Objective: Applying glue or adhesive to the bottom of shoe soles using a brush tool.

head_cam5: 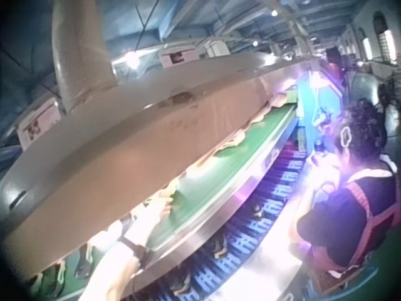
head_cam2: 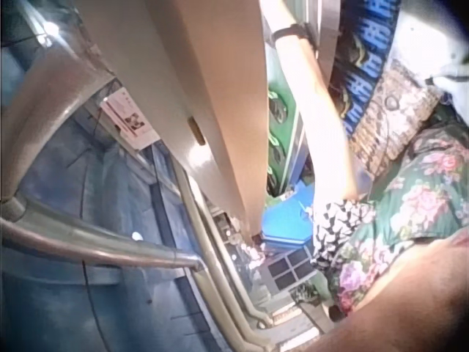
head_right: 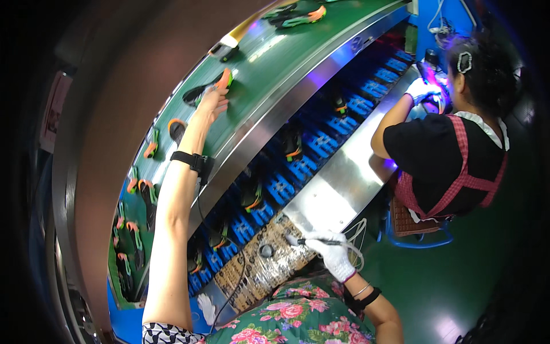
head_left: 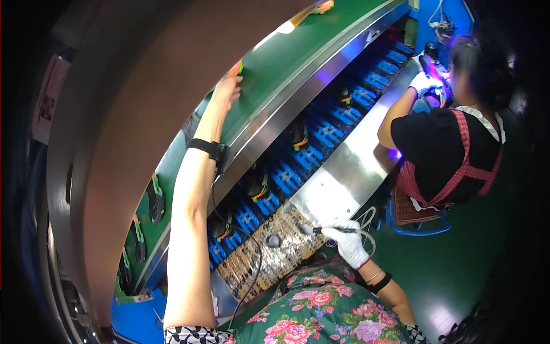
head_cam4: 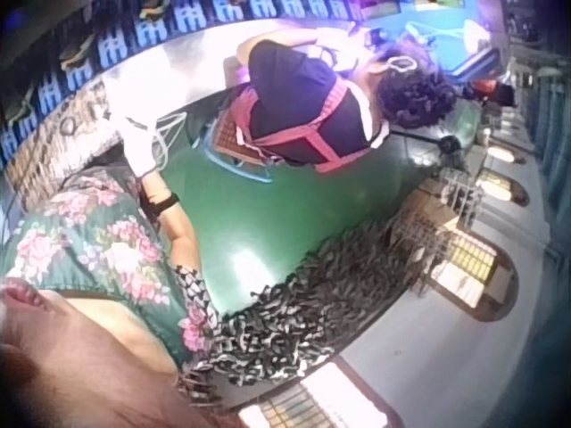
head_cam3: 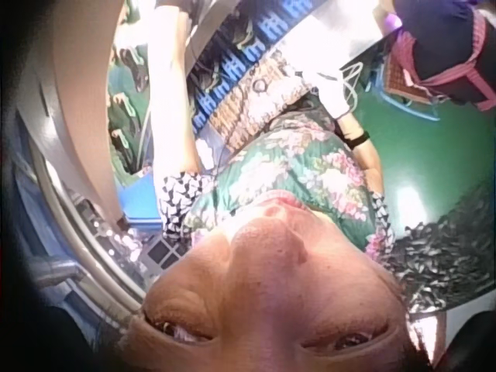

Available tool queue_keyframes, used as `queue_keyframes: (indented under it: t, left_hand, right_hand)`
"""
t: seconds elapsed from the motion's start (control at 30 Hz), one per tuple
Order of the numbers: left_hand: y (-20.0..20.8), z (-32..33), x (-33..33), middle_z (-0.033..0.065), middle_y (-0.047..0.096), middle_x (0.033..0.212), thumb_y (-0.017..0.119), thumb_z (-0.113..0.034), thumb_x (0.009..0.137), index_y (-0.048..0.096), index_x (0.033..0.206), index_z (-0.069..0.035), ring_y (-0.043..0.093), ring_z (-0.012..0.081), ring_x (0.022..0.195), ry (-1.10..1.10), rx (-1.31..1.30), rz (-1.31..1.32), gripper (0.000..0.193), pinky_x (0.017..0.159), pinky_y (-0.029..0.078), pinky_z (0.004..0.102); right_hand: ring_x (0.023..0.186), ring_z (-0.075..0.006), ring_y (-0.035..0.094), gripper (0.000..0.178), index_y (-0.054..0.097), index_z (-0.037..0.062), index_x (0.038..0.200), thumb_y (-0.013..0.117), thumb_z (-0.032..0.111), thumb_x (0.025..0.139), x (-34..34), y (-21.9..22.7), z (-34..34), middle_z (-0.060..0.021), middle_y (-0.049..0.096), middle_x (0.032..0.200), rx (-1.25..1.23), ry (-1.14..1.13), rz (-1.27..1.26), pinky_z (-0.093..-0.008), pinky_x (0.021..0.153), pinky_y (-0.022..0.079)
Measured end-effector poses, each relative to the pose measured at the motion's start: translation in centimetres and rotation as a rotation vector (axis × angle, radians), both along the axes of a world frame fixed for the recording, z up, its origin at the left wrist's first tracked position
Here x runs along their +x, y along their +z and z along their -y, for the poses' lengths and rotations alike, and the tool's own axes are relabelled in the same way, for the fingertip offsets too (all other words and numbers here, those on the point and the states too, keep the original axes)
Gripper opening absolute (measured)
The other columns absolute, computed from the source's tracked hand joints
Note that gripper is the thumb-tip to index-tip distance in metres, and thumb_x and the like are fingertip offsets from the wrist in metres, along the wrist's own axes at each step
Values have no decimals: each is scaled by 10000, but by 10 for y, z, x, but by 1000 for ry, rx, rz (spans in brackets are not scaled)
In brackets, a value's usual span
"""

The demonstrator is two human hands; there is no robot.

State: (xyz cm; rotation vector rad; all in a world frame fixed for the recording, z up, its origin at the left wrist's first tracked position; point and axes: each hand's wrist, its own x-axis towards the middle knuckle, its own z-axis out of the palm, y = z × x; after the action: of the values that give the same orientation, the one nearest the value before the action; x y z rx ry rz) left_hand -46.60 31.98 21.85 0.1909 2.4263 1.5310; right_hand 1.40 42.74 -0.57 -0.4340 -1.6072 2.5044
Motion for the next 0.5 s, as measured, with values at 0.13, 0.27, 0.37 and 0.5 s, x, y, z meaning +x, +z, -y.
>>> queue_keyframes:
  t: [0.13, 0.27, 0.37, 0.5]
  left_hand:
    - [-4, -2, -44, 128, 637, 1118, 699, -486, 909, 126, 1611, -96, 689, 252, 917, 44, -221, -53, 986, 710, 582, 374]
    - [-1, 30, -58, 75, 608, 844, 689, -479, 928, 606, 1103, -90, 667, 170, 632, 115, -184, -46, 434, 537, 581, 283]
    - [-24, 20, -12, 49, 573, 961, 721, -385, 941, 620, 1027, -107, 660, 173, 760, 42, 111, 4, 308, 658, 615, 339]
    - [-12, 64, 62, 53, 623, 1138, 656, -290, 1000, 637, 1099, -90, 649, 229, 1036, -103, 419, -45, 224, 919, 573, 435]
  right_hand:
    - [870, -129, 688, 170, 783, 11, 1002, 756, 47, 838, 8, 7, -5, -76, 762, 951, -42, 19, 56, -263, 807, 537]
    - [920, -140, 693, 158, 779, 2, 1010, 747, 44, 861, 11, 17, -6, -84, 761, 1015, -88, 15, 31, -272, 868, 538]
    - [935, -130, 692, 172, 774, -7, 1033, 737, 34, 871, 15, 15, -16, -82, 764, 1028, -126, -21, 56, -268, 870, 542]
    - [969, -127, 693, 200, 768, -7, 1064, 745, 34, 870, 13, 26, -22, -85, 767, 1064, -67, 14, -6, -266, 894, 536]
